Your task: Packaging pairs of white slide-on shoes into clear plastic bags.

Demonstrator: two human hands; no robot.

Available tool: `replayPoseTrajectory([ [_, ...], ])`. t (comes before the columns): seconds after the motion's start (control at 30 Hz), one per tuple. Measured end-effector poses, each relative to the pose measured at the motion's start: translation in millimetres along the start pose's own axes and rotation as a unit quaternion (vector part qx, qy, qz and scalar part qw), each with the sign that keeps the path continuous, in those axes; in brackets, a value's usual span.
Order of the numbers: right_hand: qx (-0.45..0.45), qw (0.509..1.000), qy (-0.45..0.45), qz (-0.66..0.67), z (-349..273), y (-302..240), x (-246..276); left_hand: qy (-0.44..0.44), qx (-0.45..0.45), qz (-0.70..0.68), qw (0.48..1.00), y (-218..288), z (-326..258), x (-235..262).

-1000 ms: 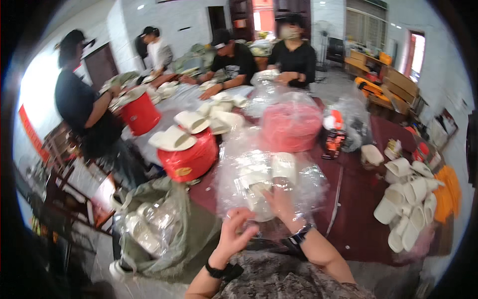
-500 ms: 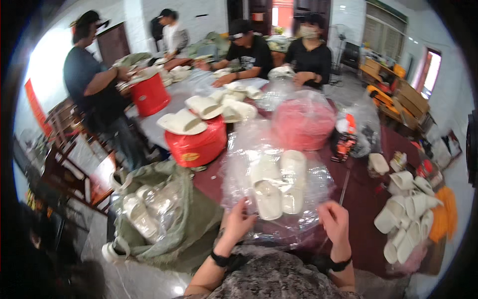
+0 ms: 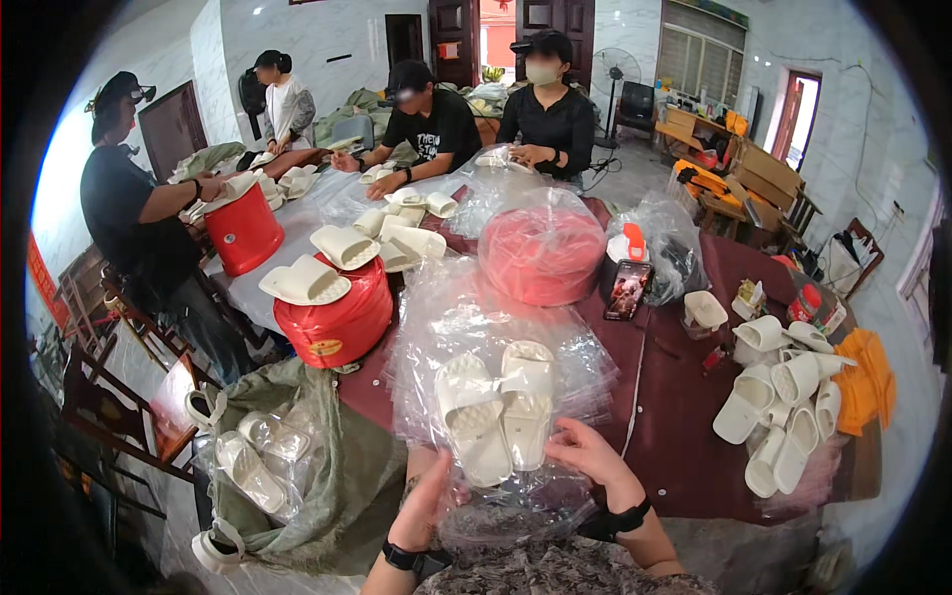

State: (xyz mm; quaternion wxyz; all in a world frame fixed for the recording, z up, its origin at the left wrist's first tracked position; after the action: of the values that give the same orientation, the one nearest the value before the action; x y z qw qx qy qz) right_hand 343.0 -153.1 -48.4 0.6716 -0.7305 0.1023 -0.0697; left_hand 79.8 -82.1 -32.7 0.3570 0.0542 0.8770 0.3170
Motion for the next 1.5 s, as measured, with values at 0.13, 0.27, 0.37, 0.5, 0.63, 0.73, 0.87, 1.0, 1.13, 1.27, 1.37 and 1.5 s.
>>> replayPoseTrajectory([
  [0.13, 0.061, 0.994, 0.026, 0.083, 4.6, -4.2, 4.6, 0.128, 0.119, 0.274, 0.946, 6.4, -3.7, -16.6],
  [0.27, 0.035, 0.959, 0.055, 0.277, -0.6, -16.4, 11.9, 0.099, 0.053, 0.157, 0.981, 7.0, -4.2, -15.6],
  [0.37, 0.018, 0.963, 0.041, 0.267, -2.6, -17.6, 10.4, 0.050, 0.033, 0.091, 0.994, 6.9, 1.3, -14.0],
  [0.5, 0.014, 0.994, -0.017, 0.104, -3.0, -38.6, -12.2, -0.036, 0.016, 0.038, 0.998, 3.5, 4.9, -11.3],
  [0.63, 0.169, 0.979, -0.024, -0.115, -0.4, -35.5, -16.6, -0.088, 0.000, 0.038, 0.995, 3.0, 0.0, -26.7],
  [0.73, 0.175, 0.973, -0.052, -0.141, -15.5, -47.5, -36.7, -0.038, 0.023, 0.025, 0.999, -10.0, 12.6, -17.1],
  [0.87, 0.153, 0.973, -0.126, -0.123, -18.9, -44.0, -46.0, -0.051, 0.005, 0.054, 0.997, -8.2, 5.5, -5.9],
  [1.0, 0.117, 0.973, -0.191, -0.061, -22.7, -38.2, -46.2, 0.010, -0.068, 0.090, 0.994, 6.8, -30.2, 0.1],
  [1.13, 0.092, 0.974, -0.202, -0.045, -20.8, -44.5, -45.1, 0.074, -0.190, 0.064, 0.977, 55.9, -90.1, 6.9],
  [1.27, 0.124, 0.985, -0.081, -0.092, -8.7, -39.5, -31.7, 0.231, -0.396, 0.106, 0.882, 105.9, -128.5, 104.8],
  [1.37, 0.140, 0.982, -0.050, -0.112, -1.7, -30.2, -22.6, 0.547, -0.486, 0.341, 0.590, 144.3, -166.0, 155.9],
  [1.5, 0.170, 0.974, -0.028, -0.144, 6.7, -10.2, -22.4, 0.689, -0.364, 0.398, 0.484, 172.7, -167.3, 279.2],
])
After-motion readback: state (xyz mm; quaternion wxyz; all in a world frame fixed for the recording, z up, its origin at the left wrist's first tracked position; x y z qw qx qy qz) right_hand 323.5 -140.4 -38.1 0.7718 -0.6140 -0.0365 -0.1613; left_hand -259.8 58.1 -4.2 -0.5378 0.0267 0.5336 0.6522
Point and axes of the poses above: each hand's wrist, its own z-axis towards the middle knuckle, its own x-axis out of the back of the hand, y = z × x, the point moved 5 cm from there along z, towards the middle knuckle, and after that the axes turned 12 degrees about x, right-handed, at the moved point
